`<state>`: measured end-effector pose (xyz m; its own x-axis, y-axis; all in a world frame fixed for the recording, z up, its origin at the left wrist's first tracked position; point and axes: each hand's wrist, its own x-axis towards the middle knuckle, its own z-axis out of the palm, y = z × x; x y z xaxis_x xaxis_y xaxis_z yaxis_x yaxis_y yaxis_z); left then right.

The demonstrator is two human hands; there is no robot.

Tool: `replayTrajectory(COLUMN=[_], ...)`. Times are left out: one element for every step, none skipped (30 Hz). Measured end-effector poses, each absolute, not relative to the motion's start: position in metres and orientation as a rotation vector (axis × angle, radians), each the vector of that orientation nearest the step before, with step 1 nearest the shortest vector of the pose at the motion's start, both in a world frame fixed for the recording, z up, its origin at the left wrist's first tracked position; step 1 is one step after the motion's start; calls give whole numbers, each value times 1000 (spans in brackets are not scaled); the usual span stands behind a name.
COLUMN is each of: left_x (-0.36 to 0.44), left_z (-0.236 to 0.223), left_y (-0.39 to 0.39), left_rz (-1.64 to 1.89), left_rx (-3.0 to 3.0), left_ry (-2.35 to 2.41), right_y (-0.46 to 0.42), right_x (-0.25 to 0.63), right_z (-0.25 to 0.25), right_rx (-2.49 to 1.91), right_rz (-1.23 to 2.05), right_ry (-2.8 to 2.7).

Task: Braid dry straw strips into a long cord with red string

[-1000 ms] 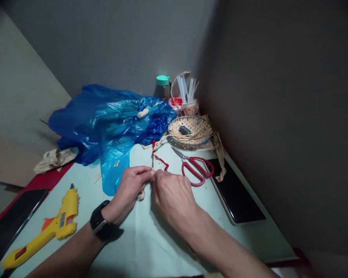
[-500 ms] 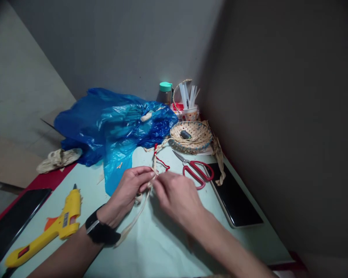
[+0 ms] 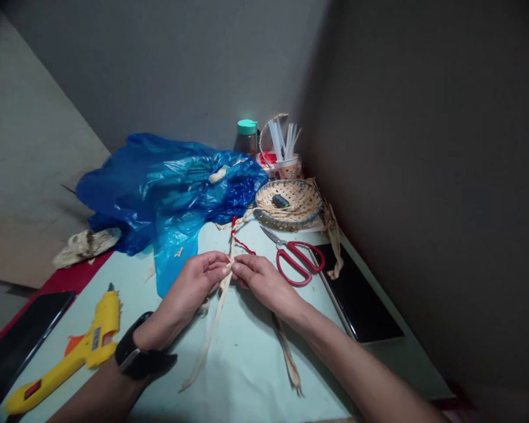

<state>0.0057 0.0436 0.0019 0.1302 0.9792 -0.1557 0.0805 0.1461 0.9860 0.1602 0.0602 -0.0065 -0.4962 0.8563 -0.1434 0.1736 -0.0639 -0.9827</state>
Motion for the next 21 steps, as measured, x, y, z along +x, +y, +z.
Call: replayTrajectory(left_x=[6,6,6,7,7,7,8,8,8,8,8,8,7,7,6,5,5,5,5,6,8], left_z=[2,2,2,1,1,0,-1,-2,-2,-2,-1,0,2,5,9,13,17,21,24,26,26], left_y=[44,44,44,44,44,44,44,44,43,42,41,40,39,38,36,35,34,33,31,29,27], left_rz=[953,941,927,916,905,898,892,889,886,880,872,861,847,825,792,750,705,659,622,596,578], left_rx=[1260,1310,1353,1387,1411,1426,1435,1442,1453,1472,1501,1544,1601,1667,1738,1810,1880,1947,2013,2083,2157], left_ry=[1248,1273,1297,1314,1324,1330,1337,1350,1370,1396,1425,1449,1471,1501,1543,1593,1650,1698,1726,1724,1705], right_y=[60,60,60,60,60,60,60,61,61,61,61,62,62,62,62,61,61,61,60,60,60], right_x=[160,160,160,159,158,157,156,155,154,154,153,153,153,153,153,153,154,154,154,155,155], right_z=[-7,-7,-8,-10,-11,-12,-13,-13,-13,-13,-12,-11,-10,-9,-9,-8,-8,-8,-8,-9,-9], right_rx=[-1112,-1123,-1137,-1149,-1158,-1162,-1164,-1165,-1170,-1177,-1182,-1188,-1198,-1211,-1221,-1229,-1234,-1232,-1222,-1206,-1188], right_rz=[1627,1637,1636,1626,1610,1590,1569,1547,1518,1480,1433,1378,1320,1271,1238,1218,1208,1204,1208,1218,1233], right_ry=[-1643,-1631,-1626,-1626,-1631,-1639,-1650,-1669,-1692,-1721,-1754,-1785,-1812,-1828,-1834,-1829,-1813,-1793,-1774,-1754,-1733])
